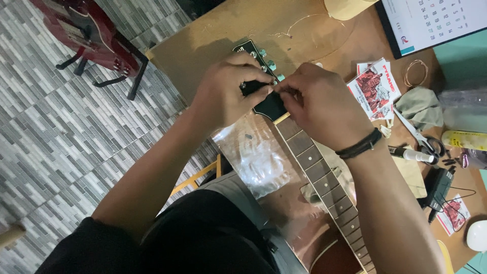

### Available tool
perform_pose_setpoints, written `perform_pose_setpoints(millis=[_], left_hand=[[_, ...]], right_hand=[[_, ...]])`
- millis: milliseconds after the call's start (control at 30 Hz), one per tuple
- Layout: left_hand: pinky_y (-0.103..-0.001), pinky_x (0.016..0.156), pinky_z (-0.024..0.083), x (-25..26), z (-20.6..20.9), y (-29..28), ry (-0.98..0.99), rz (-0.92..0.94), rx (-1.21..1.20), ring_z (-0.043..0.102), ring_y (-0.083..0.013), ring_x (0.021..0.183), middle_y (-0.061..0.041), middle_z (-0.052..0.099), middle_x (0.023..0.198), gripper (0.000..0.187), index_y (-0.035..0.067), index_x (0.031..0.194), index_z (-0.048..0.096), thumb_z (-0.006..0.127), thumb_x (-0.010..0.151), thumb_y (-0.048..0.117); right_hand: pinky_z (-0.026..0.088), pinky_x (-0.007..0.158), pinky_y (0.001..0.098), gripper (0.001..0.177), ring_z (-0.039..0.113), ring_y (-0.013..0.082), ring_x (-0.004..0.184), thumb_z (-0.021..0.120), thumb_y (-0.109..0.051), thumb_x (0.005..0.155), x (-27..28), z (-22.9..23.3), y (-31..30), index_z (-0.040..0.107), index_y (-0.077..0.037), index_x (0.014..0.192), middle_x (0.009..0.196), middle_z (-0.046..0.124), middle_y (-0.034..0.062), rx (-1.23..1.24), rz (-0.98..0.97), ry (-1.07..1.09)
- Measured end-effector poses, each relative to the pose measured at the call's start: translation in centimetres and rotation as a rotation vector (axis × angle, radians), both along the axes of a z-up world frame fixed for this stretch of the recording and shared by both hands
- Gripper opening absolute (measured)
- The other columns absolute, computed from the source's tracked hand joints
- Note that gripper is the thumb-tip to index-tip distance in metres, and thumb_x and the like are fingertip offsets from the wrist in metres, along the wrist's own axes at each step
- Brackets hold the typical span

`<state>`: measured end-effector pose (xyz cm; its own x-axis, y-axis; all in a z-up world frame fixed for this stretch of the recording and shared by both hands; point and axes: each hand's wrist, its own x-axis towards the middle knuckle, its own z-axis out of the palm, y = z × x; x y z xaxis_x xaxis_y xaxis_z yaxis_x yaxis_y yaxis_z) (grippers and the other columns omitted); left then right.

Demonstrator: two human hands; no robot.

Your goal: The person replaces a guitar string by threading it through the tuning peg, winding it, and securing it. They then open a new package of guitar strings to prepare for the next step.

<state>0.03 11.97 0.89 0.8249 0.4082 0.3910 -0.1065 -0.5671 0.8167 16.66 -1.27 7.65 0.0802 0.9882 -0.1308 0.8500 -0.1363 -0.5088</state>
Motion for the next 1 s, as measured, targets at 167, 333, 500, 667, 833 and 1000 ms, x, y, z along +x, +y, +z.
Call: perform_pose_setpoints(millis=[167, 333, 500, 667, 833, 1000], left_hand=[[-0.031, 0.072, 0.056, 0.0, -0.6, -0.2, 0.002, 0.034, 0.014, 0.068, -0.0211, 0.089, -0.01, 0.07, 0.103, 0.02, 0.0, 0.111, 0.079, 0.08, 0.094, 0.01], [-0.03, 0.073, 0.058, 0.1, -0.6, -0.5, -0.013, 0.047, 0.023, 0.07, -0.0223, 0.091, -0.013, 0.073, 0.105, 0.019, 0.0, 0.11, 0.078, 0.079, 0.095, 0.01], [-0.026, 0.056, 0.055, 0.5, 0.0, -0.8, -0.017, 0.112, 0.008, 0.069, -0.0172, 0.076, -0.009, 0.073, 0.096, 0.007, 0.002, 0.096, 0.079, 0.08, 0.093, 0.007], [-0.027, 0.052, 0.048, 0.9, -0.1, -0.8, 0.005, 0.108, 0.021, 0.062, -0.0162, 0.064, -0.009, 0.073, 0.094, 0.006, 0.004, 0.096, 0.08, 0.08, 0.094, 0.01], [-0.037, 0.061, 0.058, 0.8, 0.5, -0.5, 0.087, 0.074, -0.018, 0.069, -0.043, 0.077, -0.012, 0.071, 0.09, 0.005, 0.007, 0.096, 0.079, 0.074, 0.095, 0.005], [-0.042, 0.063, 0.059, 0.9, 0.1, -0.8, 0.111, 0.138, -0.052, 0.072, -0.0382, 0.083, -0.011, 0.069, 0.091, 0.002, 0.013, 0.094, 0.078, 0.079, 0.092, 0.012]], right_hand=[[0.05, 0.065, 0.0363, 0.013, 0.066, 0.0232, 0.073, 0.07, -0.004, 0.093, 0.1, 0.3, -0.8, 0.077, -0.006, 0.103, 0.092, 0.068, 0.0105, 0.017, -0.072, 0.032], [0.051, 0.064, 0.0393, 0.013, 0.069, 0.026, 0.076, 0.074, -0.005, 0.092, 0.6, -0.9, -1.6, 0.081, -0.008, 0.102, 0.091, 0.072, 0.0103, 0.149, -0.072, -0.076], [0.05, 0.07, 0.0418, 0.013, 0.069, 0.0283, 0.08, 0.072, -0.003, 0.094, 1.2, -1.4, -1.8, 0.08, -0.005, 0.105, 0.094, 0.071, 0.0114, 0.193, -0.083, -0.087], [0.05, 0.066, 0.0389, 0.013, 0.066, 0.0238, 0.071, 0.071, -0.001, 0.095, 1.3, -2.6, -1.5, 0.08, -0.006, 0.103, 0.091, 0.073, 0.0102, 0.257, -0.173, -0.076], [0.053, 0.057, 0.0345, 0.01, 0.071, 0.0291, 0.065, 0.076, -0.001, 0.094, 1.6, -4.2, -0.7, 0.079, -0.006, 0.102, 0.082, 0.068, 0.0138, 0.223, -0.349, 0.042], [0.054, 0.058, 0.0329, 0.007, 0.071, 0.0222, 0.067, 0.076, -0.006, 0.094, 1.8, -3.1, 0.2, 0.078, -0.006, 0.101, 0.084, 0.07, 0.012, 0.111, -0.364, 0.2]])
